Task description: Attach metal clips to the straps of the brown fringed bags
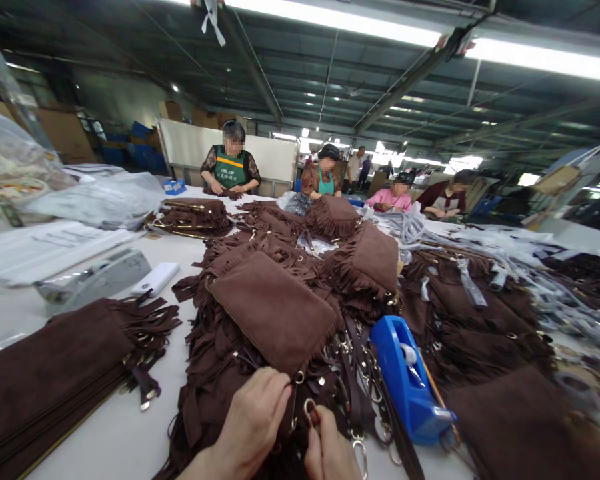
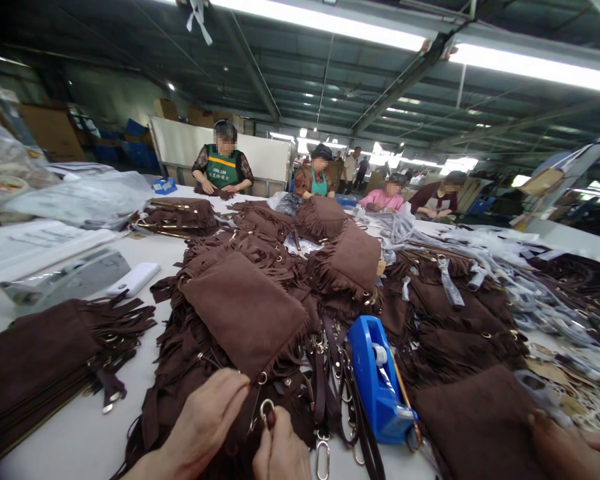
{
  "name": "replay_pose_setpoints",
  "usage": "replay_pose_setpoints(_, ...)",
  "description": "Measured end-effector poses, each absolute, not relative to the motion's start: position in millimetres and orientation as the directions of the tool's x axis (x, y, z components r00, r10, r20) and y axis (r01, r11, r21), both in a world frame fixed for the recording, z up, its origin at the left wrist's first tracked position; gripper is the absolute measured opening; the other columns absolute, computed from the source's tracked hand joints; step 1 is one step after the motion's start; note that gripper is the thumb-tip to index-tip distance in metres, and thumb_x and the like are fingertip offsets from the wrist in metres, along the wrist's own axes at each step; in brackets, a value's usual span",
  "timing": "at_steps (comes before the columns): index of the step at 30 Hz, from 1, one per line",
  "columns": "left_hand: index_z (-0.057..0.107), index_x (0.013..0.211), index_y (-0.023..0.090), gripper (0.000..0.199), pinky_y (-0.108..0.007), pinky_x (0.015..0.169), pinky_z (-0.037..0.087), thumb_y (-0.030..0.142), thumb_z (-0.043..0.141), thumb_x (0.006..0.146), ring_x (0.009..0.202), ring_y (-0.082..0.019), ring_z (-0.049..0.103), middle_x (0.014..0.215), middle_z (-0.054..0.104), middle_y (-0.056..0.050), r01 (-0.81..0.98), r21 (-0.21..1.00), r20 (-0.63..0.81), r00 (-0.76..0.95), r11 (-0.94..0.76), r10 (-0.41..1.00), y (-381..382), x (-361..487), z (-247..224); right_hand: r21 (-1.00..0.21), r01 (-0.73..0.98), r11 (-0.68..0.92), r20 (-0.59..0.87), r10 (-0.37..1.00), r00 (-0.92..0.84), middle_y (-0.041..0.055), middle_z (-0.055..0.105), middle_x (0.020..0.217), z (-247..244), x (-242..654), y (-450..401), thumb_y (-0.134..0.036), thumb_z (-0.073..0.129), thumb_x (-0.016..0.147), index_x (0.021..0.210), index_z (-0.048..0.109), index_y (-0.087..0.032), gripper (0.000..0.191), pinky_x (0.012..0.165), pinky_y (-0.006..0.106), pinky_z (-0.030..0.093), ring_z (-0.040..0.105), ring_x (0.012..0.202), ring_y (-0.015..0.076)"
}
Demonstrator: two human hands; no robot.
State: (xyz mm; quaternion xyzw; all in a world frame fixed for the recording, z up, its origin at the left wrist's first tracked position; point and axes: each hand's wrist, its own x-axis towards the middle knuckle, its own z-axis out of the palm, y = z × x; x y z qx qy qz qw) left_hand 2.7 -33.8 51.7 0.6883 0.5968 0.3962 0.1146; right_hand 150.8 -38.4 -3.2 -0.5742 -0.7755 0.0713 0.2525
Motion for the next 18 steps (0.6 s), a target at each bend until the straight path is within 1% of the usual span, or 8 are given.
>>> replay_pose_setpoints(1, 0.062, 0.088, 0.014, 0.03, -0.037, 0.073, 0.049, 0.025, 0.033, 0.089, 0.084, -0.024, 0.061, 0.089, 0.066, -0.012, 0.839, 0.417, 0.597, 0.038, -0.351, 0.801, -29, -3, 51, -0.414, 0.863, 0.29, 0.272, 0.944, -0.187, 0.0025, 0.072, 0.071, 1, 152, -35, -0.02, 0.033, 0.09, 0.093, 0.06, -0.021, 0.027, 0.053, 0.023, 0.048, 0.069, 0.061, 0.0202)
replay_pose_setpoints(3, 0.06, 0.104, 0.012, 0.029, -0.044, 0.086, 0.046, 0.017, 0.037, 0.087, 0.101, -0.028, 0.056, 0.106, 0.062, -0.014, 0.919, 0.087, 0.732, 0.203, -0.385, 0.65, -18, -10, 47, -0.446, 0.865, 0.229, 0.213, 0.966, -0.145, 0.0012, 0.073, 0.073, 7, 154, -30, -0.016, 0.034, 0.087, 0.093, 0.061, -0.022, 0.028, 0.053, 0.022, 0.046, 0.069, 0.062, 0.0198)
replay_pose_setpoints(5, 0.059, 0.104, 0.011, 0.027, -0.044, 0.087, 0.045, 0.016, 0.04, 0.087, 0.1, -0.028, 0.055, 0.105, 0.062, -0.013, 0.918, -0.062, 0.728, 0.311, -0.392, 0.612, -8, -13, 43, -0.486, 0.852, 0.194, 0.182, 0.976, -0.118, 0.0007, 0.073, 0.075, 11, 154, -27, -0.015, 0.032, 0.086, 0.093, 0.061, -0.022, 0.03, 0.054, 0.022, 0.046, 0.069, 0.065, 0.0194)
replay_pose_setpoints(7, 0.059, 0.101, 0.01, 0.024, -0.043, 0.084, 0.046, 0.017, 0.041, 0.087, 0.096, -0.026, 0.056, 0.101, 0.062, -0.013, 0.897, -0.146, 0.728, 0.383, -0.418, 0.568, 0, -13, 39, -0.522, 0.833, 0.183, 0.178, 0.979, -0.103, 0.0016, 0.073, 0.075, 11, 153, -25, -0.015, 0.03, 0.085, 0.094, 0.06, -0.021, 0.032, 0.055, 0.023, 0.046, 0.07, 0.066, 0.0202)
replay_pose_setpoints(10, 0.058, 0.103, 0.007, 0.026, -0.041, 0.078, 0.047, 0.013, 0.038, 0.086, 0.091, -0.026, 0.057, 0.096, 0.063, -0.014, 0.859, -0.222, 0.743, 0.456, -0.462, 0.49, 10, -12, 43, -0.574, 0.786, 0.23, 0.238, 0.965, -0.109, 0.0043, 0.072, 0.075, 8, 154, -21, -0.017, 0.027, 0.086, 0.094, 0.057, -0.018, 0.031, 0.058, 0.025, 0.048, 0.069, 0.068, 0.0211)
replay_pose_setpoints(12, 0.056, 0.103, 0.006, 0.026, -0.038, 0.074, 0.048, 0.011, 0.036, 0.086, 0.087, -0.024, 0.058, 0.091, 0.064, -0.013, 0.842, -0.214, 0.763, 0.46, -0.494, 0.453, 15, -12, 53, -0.582, 0.772, 0.255, 0.29, 0.952, -0.096, 0.0046, 0.072, 0.073, 9, 155, -17, -0.019, 0.024, 0.087, 0.093, 0.055, -0.018, 0.032, 0.059, 0.026, 0.048, 0.069, 0.066, 0.0211)
replay_pose_setpoints(15, 0.055, 0.095, 0.01, 0.019, -0.032, 0.067, 0.047, 0.009, 0.038, 0.087, 0.074, -0.018, 0.056, 0.078, 0.062, -0.007, 0.851, -0.1, 0.806, 0.372, -0.515, 0.46, 18, -13, 72, -0.531, 0.807, 0.259, 0.376, 0.925, -0.051, 0.0034, 0.071, 0.069, 18, 157, -9, -0.022, 0.025, 0.088, 0.094, 0.054, -0.02, 0.029, 0.053, 0.027, 0.047, 0.068, 0.06, 0.0224)
replay_pose_setpoints(18, 0.053, 0.086, 0.014, 0.015, -0.028, 0.058, 0.043, 0.009, 0.038, 0.087, 0.062, -0.015, 0.05, 0.069, 0.057, -0.003, 0.845, 0.011, 0.816, 0.302, -0.535, 0.493, 18, -11, 83, -0.48, 0.81, 0.338, 0.47, 0.878, -0.088, 0.0018, 0.07, 0.066, 33, 154, 4, -0.024, 0.025, 0.09, 0.094, 0.053, -0.021, 0.029, 0.05, 0.027, 0.044, 0.068, 0.057, 0.0213)
